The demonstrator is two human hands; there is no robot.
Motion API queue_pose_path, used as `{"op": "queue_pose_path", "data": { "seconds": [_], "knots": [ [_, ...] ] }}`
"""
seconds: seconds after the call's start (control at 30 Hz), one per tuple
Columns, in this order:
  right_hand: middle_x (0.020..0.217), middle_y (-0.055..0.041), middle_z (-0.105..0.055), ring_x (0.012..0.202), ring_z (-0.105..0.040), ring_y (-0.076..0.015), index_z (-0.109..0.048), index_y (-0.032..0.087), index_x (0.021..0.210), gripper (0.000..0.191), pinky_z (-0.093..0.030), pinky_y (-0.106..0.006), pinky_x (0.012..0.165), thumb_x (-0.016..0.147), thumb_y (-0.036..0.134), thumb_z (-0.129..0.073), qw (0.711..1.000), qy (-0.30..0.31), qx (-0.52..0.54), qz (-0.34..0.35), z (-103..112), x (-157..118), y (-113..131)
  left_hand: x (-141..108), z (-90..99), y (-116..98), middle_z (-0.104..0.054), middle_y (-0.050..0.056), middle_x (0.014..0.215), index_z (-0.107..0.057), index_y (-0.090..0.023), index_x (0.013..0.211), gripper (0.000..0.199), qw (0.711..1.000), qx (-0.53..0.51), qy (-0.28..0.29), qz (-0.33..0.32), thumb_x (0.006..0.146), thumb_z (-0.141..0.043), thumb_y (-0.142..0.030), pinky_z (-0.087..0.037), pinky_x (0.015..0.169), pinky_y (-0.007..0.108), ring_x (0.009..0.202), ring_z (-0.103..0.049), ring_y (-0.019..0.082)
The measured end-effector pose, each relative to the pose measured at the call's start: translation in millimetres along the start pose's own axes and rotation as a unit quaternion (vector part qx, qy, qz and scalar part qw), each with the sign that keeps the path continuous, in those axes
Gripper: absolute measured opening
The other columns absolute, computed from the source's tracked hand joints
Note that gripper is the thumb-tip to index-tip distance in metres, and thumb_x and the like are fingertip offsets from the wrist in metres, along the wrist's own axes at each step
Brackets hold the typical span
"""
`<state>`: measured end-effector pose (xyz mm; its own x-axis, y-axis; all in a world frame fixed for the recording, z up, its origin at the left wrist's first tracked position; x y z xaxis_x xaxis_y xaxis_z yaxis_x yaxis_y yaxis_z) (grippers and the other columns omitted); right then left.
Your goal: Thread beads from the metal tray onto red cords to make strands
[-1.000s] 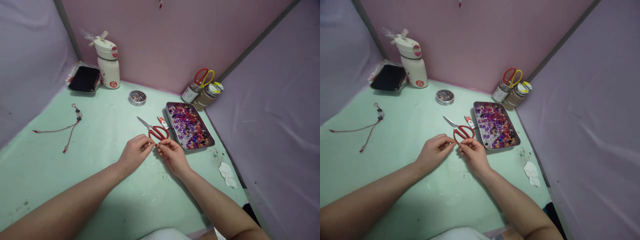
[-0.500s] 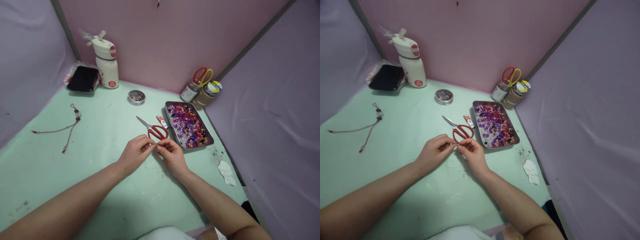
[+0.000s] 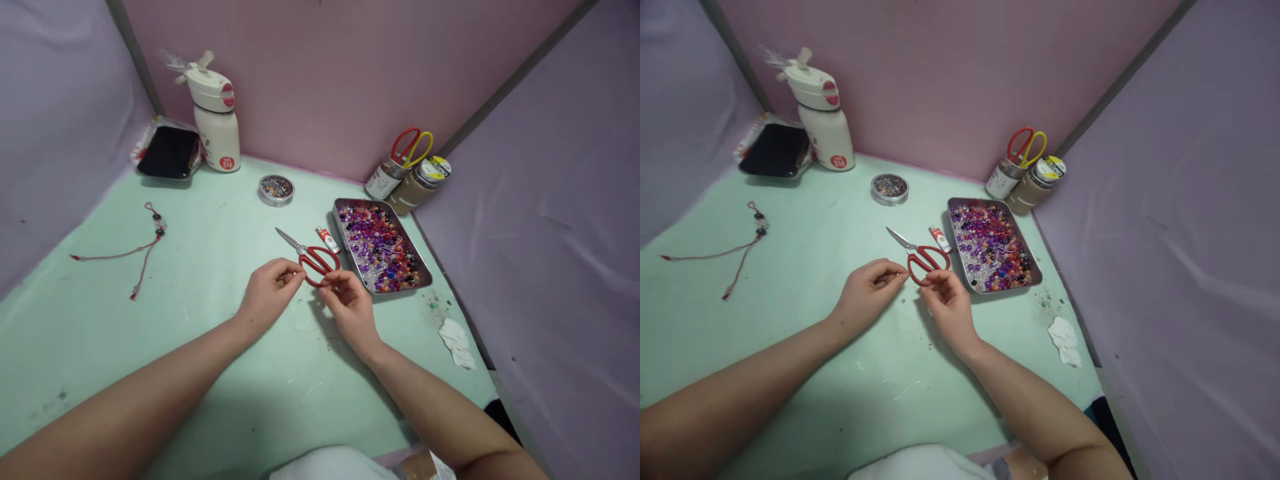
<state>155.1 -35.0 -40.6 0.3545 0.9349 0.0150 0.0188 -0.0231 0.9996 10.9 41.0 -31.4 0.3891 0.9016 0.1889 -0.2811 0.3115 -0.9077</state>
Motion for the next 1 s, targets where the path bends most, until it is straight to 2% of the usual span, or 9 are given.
{"op": "queue_pose_path", "data": {
  "seconds": [0.1, 0.2, 0.3, 0.43, 0.53, 0.73, 1.0],
  "knots": [
    [0.086, -0.001, -0.06, 0.075, -0.055, -0.0126, -0.059, 0.023, 0.089, 0.009, -0.046, -0.027, 0.069, 0.081, 0.021, -0.062, 0.985, 0.033, -0.139, 0.097, -2, -3, 13, 1, -0.1, 6, -0.056, -0.002, 0.064, -0.065, -0.018, 0.075, 0.013, 0.998, -0.033, -0.01, 0.061, 0.078, -0.058, -0.029, -0.038, 0.055, 0.022, 0.058, -0.048, 0.01],
    [0.086, -0.0029, -0.06, 0.08, -0.056, -0.0149, -0.061, 0.022, 0.086, 0.006, -0.046, -0.029, 0.071, 0.085, 0.018, -0.057, 0.947, 0.106, -0.255, 0.162, -9, -4, 16, 2, -0.8, 6, -0.057, -0.003, 0.064, -0.066, -0.018, 0.074, 0.012, 0.996, -0.045, -0.008, 0.074, 0.077, -0.059, -0.028, -0.039, 0.057, 0.022, 0.059, -0.049, 0.011],
    [0.09, -0.0048, -0.061, 0.086, -0.057, -0.0173, -0.063, 0.022, 0.092, 0.012, -0.047, -0.031, 0.077, 0.087, 0.016, -0.053, 0.917, 0.145, -0.324, 0.181, -13, -2, 10, 2, -0.9, 7, -0.056, -0.003, 0.063, -0.066, -0.018, 0.074, 0.012, 0.996, -0.05, -0.012, 0.079, 0.076, -0.059, -0.028, -0.038, 0.056, 0.022, 0.058, -0.048, 0.011],
    [0.091, -0.006, -0.062, 0.088, -0.057, -0.0188, -0.063, 0.022, 0.091, 0.015, -0.047, -0.033, 0.08, 0.087, 0.013, -0.051, 0.89, 0.158, -0.384, 0.189, -15, -1, 5, 2, -1.1, 8, -0.056, -0.002, 0.063, -0.066, -0.018, 0.075, 0.015, 0.996, -0.048, -0.013, 0.075, 0.076, -0.058, -0.031, -0.038, 0.056, 0.023, 0.058, -0.048, 0.011],
    [0.091, -0.0057, -0.063, 0.087, -0.058, -0.0188, -0.063, 0.022, 0.093, 0.016, -0.047, -0.032, 0.08, 0.086, 0.013, -0.051, 0.887, 0.165, -0.391, 0.184, -12, -1, 6, 2, -0.7, 8, -0.058, -0.001, 0.065, -0.066, -0.018, 0.076, 0.016, 0.996, -0.044, -0.011, 0.072, 0.077, -0.058, -0.031, -0.039, 0.057, 0.023, 0.059, -0.049, 0.011],
    [0.093, -0.0045, -0.064, 0.084, -0.059, -0.0182, -0.059, 0.023, 0.104, 0.023, -0.047, -0.033, 0.078, 0.084, 0.013, -0.054, 0.899, 0.18, -0.369, 0.153, -2, 1, 9, 2, 0.7, 5, -0.057, -0.002, 0.062, -0.066, -0.018, 0.074, 0.015, 0.996, -0.04, -0.005, 0.075, 0.077, -0.058, -0.03, -0.039, 0.056, 0.023, 0.058, -0.049, 0.011],
    [0.09, -0.0062, -0.061, 0.086, -0.057, -0.0204, -0.065, 0.024, 0.093, 0.016, -0.046, -0.036, 0.078, 0.088, 0.018, -0.051, 0.884, 0.171, -0.396, 0.179, -1, 2, 7, 1, -0.3, 7, -0.057, -0.002, 0.062, -0.066, -0.018, 0.075, 0.016, 0.997, -0.042, -0.009, 0.068, 0.077, -0.058, -0.031, -0.039, 0.055, 0.024, 0.057, -0.048, 0.011]
  ]
}}
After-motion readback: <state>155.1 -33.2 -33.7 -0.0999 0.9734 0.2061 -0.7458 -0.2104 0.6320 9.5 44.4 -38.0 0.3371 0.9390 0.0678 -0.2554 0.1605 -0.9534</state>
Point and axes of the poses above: each hand's wrist, its own x-axis towards the middle knuckle, its own z-axis out of the back of the hand, y = z × x, the point moved 4 cm from there along x, towards the middle knuckle
